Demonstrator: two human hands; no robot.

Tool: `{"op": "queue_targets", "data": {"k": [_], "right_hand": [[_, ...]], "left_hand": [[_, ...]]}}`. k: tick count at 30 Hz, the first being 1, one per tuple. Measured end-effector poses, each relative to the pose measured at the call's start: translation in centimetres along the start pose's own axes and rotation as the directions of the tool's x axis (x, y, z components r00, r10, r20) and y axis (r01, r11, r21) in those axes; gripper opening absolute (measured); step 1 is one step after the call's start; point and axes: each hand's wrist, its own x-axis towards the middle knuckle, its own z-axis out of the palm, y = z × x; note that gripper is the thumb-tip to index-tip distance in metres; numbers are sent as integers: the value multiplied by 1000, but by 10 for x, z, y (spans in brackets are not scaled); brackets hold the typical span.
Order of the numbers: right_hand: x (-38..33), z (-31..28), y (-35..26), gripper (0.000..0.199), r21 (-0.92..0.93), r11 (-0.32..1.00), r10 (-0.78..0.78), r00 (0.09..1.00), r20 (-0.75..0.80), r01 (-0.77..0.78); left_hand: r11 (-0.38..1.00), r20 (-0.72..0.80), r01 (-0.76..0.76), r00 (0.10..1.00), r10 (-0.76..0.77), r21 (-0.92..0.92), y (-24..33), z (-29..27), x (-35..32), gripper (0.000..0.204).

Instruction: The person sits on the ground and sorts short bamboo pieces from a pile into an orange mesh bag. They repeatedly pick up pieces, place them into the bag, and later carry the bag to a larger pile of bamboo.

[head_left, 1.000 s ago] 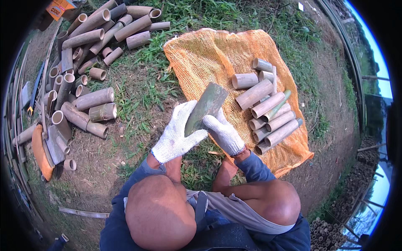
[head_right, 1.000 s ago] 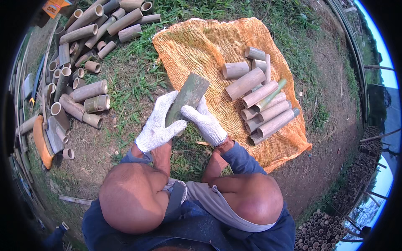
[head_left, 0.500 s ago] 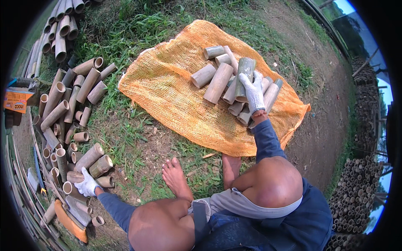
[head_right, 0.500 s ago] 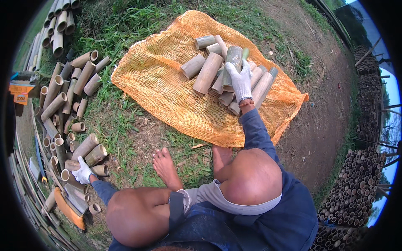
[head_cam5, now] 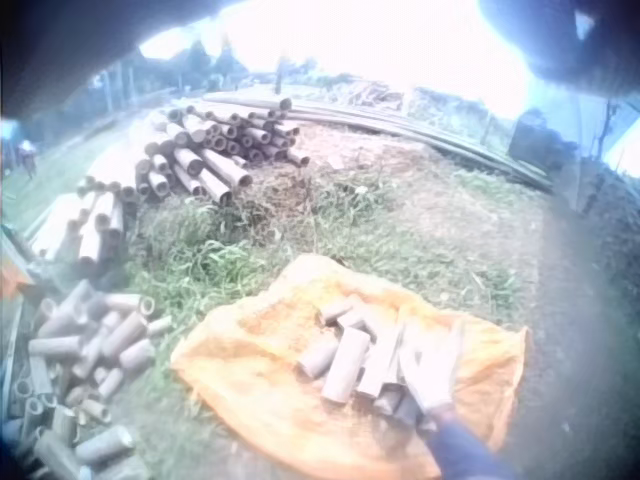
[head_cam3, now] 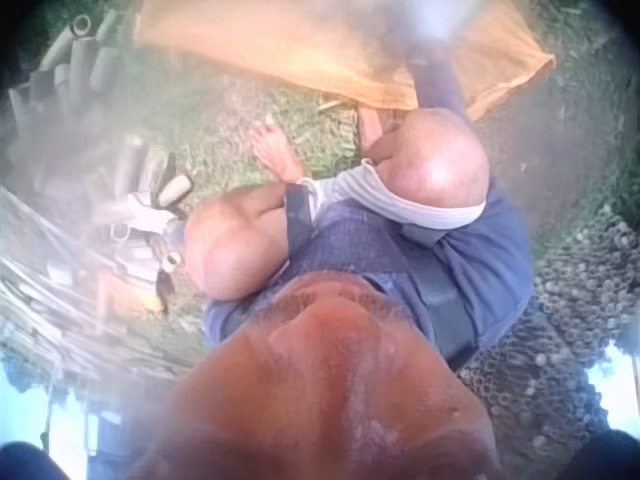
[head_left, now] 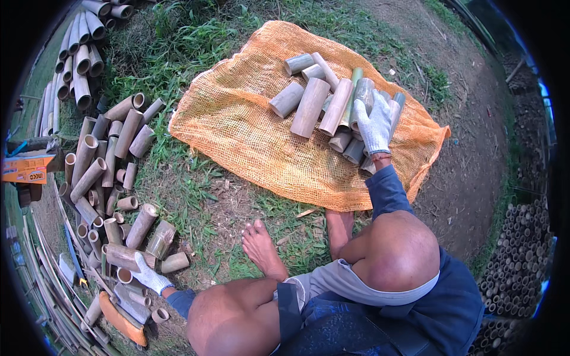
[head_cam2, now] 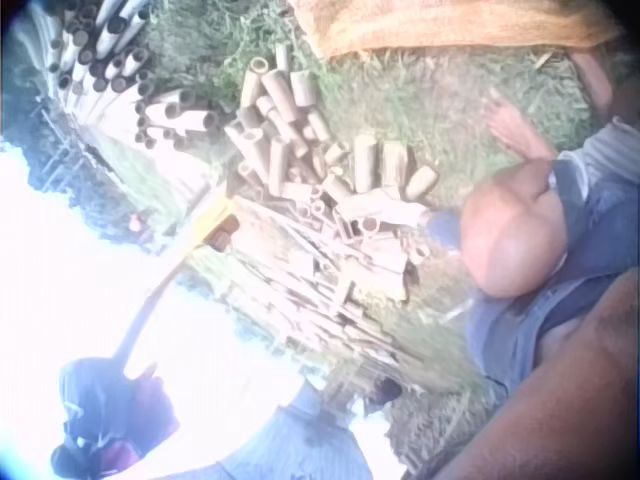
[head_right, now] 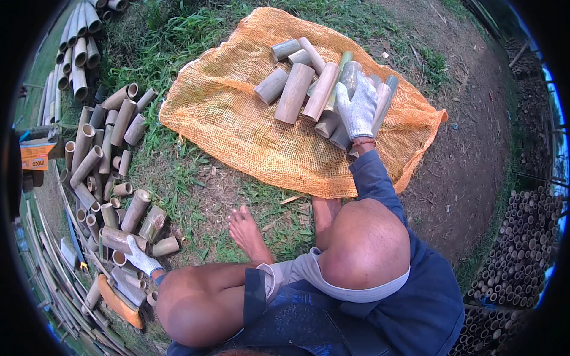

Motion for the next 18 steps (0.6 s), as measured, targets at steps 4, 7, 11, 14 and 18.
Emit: {"op": "queue_targets", "data": {"k": [4,7,11,14,18], "right_hand": [[-40,-16,-70,67,213,955,-213,977,18,205],[-82,-14,-138,76,632,754,-341,714,611,-181],[-116,-9,-190,91,711,489,-550,454,701,-506],[-89,-11,-174,102,580,362,-270,513,814,-729],[26,-11,-111,104,636,735,-204,818,538,-235]], "left_hand": [[913,191,11,979,74,-407,52,45,-38,93],[914,551,77,817,171,-398,103,116,-97,94],[945,819,-231,477,319,-233,153,203,-197,106],[941,901,32,299,313,-337,156,215,-207,94],[866,647,-493,635,423,-83,105,184,-152,66]]}}
